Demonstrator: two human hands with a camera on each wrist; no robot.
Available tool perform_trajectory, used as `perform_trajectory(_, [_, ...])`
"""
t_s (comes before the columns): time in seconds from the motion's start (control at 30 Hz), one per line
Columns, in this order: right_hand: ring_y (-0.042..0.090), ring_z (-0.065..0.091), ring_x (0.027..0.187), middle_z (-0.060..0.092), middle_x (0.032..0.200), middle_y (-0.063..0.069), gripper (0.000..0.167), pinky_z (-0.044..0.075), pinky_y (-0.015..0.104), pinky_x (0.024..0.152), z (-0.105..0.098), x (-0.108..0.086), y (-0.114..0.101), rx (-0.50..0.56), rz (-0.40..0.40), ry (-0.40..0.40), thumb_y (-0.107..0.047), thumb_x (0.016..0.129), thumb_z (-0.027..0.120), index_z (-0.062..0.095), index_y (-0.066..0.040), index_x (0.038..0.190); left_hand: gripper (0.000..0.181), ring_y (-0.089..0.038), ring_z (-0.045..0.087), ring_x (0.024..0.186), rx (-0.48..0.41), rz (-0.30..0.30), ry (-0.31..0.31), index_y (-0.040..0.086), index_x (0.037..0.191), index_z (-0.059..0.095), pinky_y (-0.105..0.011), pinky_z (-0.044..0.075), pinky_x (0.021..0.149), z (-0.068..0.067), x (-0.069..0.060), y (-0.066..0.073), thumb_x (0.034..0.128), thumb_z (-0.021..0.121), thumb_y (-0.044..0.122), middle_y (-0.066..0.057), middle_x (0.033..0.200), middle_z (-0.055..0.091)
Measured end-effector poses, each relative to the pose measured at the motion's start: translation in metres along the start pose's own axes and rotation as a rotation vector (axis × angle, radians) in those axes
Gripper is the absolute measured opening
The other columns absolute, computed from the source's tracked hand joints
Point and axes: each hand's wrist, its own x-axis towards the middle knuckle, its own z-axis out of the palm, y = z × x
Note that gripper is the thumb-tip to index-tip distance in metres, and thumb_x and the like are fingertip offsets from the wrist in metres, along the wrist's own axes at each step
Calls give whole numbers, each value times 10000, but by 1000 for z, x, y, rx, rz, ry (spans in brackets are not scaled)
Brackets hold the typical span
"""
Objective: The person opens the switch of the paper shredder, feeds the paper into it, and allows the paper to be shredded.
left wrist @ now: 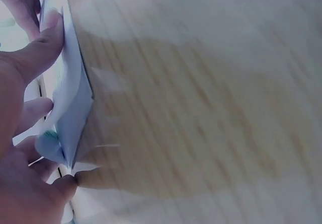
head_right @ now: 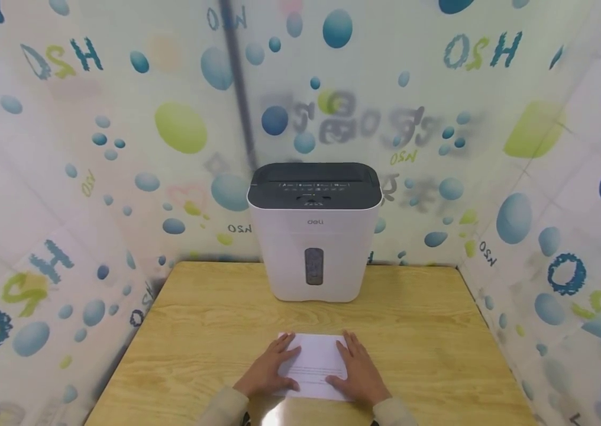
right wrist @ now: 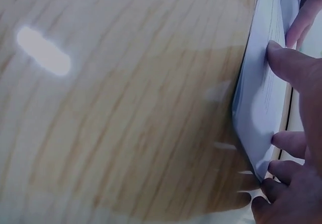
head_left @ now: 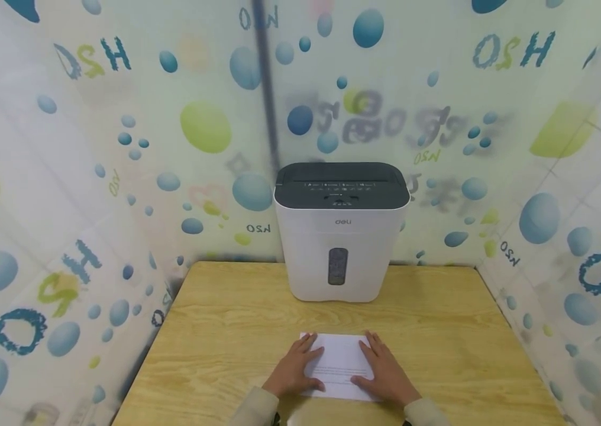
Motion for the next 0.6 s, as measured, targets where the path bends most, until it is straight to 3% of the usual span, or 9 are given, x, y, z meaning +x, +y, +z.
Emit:
perform_trajectory(0.1, [450,276,1535,312,1654,227,874,297,615,1208,-1,0,-1,12,1,9,-508,836,800,505,-3,1485,654,-339,463,1429,-11,18,59,77,1372,653,-464,415,1165,2,3,0,810,854,344,-151,1553,503])
perform_trajectory(0.2, [446,284,1533,324,1651,221,879,301,608,1209,-2,1,-2,21,9,10,-500,818,818,515,-5,1478,409,-311,574,1273,-45,70,199,51,1241,732,-433,482,1080,4,8,-1,840,790,106,-143,1386,643])
perform_trajectory(0.3, [441,286,1533,323,1656,206,885,301,611,1208,-2,2,-3,30,29,5,-501,805,833,521,-18,1478,351,-296,645,1130,-139,84,324,54,1137,770,-422,520,994,4,14,-2,801,741,-48,-120,1217,720])
perform_trajectory(0.37, [438,278,1536,316,1662,195,889,294,618,1209,-3,3,-5,40,48,-3,-504,801,838,520,-30,1483,393,-296,665,1091,-276,29,348,67,1145,762,-397,539,948,2,18,-1,789,736,-98,-103,1179,730])
perform_trajectory(0.5, [443,275,1536,318,1662,194,885,287,631,1206,-5,2,-8,64,74,-7,-478,788,859,526,-35,1478,609,-287,663,1087,-564,-184,344,93,1325,671,-312,551,874,-4,23,1,769,751,-144,-119,1250,690])
perform_trajectory(0.6, [449,275,1534,324,1657,201,884,281,639,1205,-7,1,-11,88,85,-1,-449,777,874,526,-33,1475,776,-279,660,1063,-671,-316,354,74,1443,562,-305,561,833,-7,27,0,734,783,-152,-199,1305,636])
